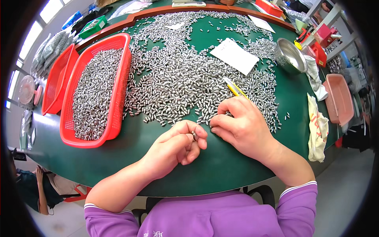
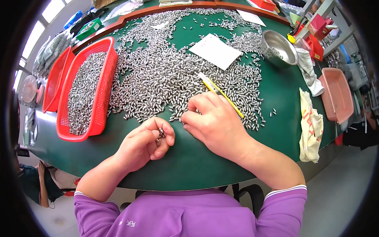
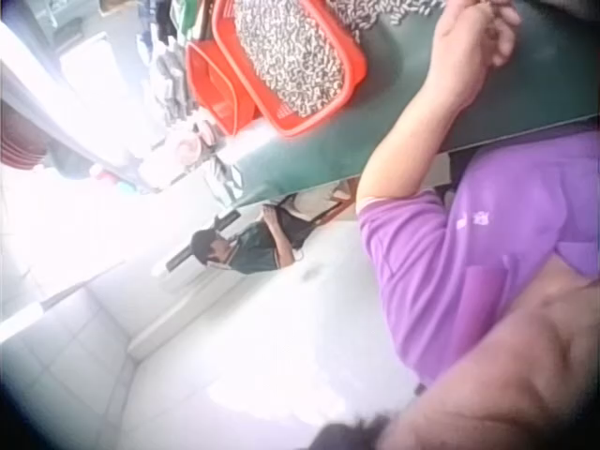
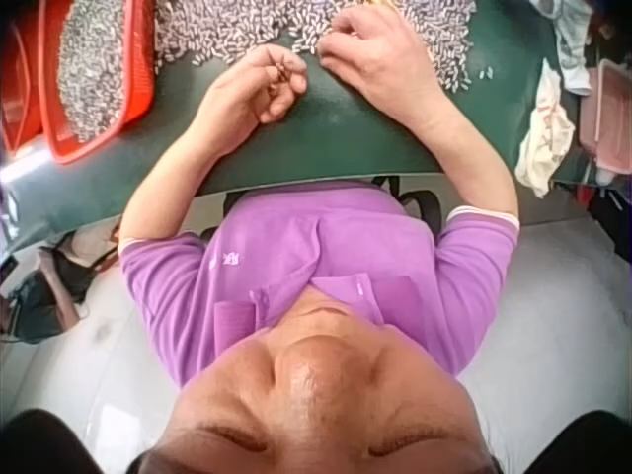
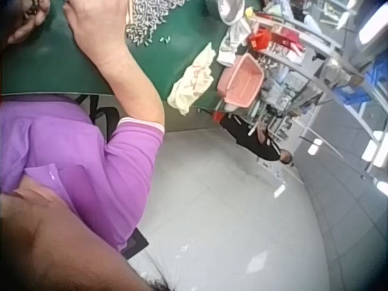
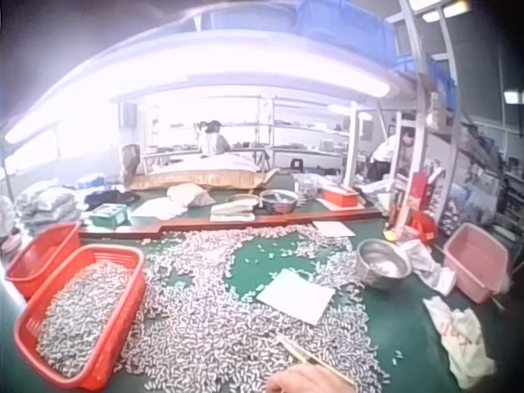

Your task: Inspecting and sorting small metal components on a factory workbench.

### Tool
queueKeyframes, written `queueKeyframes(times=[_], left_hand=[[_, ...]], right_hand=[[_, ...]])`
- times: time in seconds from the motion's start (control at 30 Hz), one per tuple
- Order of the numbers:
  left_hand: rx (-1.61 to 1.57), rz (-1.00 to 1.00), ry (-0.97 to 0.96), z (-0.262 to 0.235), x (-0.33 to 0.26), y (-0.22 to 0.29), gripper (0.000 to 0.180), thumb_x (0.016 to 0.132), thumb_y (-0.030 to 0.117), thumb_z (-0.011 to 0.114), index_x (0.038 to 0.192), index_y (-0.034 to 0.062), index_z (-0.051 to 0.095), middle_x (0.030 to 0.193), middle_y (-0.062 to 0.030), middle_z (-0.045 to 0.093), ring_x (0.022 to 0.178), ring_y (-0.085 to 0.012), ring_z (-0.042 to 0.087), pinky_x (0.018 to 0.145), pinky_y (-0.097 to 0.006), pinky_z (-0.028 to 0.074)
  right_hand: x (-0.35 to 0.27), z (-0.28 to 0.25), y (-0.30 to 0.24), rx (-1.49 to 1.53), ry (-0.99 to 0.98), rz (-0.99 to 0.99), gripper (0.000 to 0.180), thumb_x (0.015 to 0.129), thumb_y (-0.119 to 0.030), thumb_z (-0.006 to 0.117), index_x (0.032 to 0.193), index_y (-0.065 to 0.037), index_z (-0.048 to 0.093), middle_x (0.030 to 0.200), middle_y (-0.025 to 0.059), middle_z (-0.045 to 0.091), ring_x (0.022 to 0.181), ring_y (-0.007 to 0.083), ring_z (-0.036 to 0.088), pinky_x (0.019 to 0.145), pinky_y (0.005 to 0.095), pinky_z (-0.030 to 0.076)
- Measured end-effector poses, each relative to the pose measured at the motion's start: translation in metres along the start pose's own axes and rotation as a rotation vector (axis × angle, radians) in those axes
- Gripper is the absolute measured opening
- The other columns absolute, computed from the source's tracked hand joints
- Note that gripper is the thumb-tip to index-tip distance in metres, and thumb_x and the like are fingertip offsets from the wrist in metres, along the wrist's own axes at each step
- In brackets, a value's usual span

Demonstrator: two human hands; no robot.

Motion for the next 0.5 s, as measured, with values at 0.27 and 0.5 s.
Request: queueKeyframes(times=[0.27,0.5], left_hand=[[0.033,-0.025,0.073,-0.002,0.0,-0.0029,0.015,0.098,0.016,0.047,0.106,0.0045,0.052,0.091,-0.0077,0.058,0.059,-0.0087,0.043,0.052,-0.022,0.033],[0.081,-0.121,-0.004,0.0017,0.0002,-0.0058,0.013,0.101,0.019,0.05,0.103,0.0055,0.05,0.088,-0.0023,0.057,0.06,-0.0051,0.046,0.05,-0.02,0.034]], right_hand=[[-0.0011,0.0061,-0.0015,-0.047,-0.121,-0.015,0.019,0.075,-0.014,0.075,0.089,-0.01,0.064,0.097,0.0043,0.057,0.095,0.0256,0.056,0.083,0.0388,0.046],[0.003,0.0016,-0.0038,0.343,-0.059,0.023,0.018,0.077,-0.02,0.077,0.087,-0.01,0.065,0.094,0.0041,0.058,0.091,0.0247,0.057,0.081,0.0366,0.046]])
Point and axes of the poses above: each hand's wrist, its own x-axis towards the middle knuckle, its own z-axis out of the palm, y = z × x, the point moved 5 cm from there along x, towards the middle knuckle
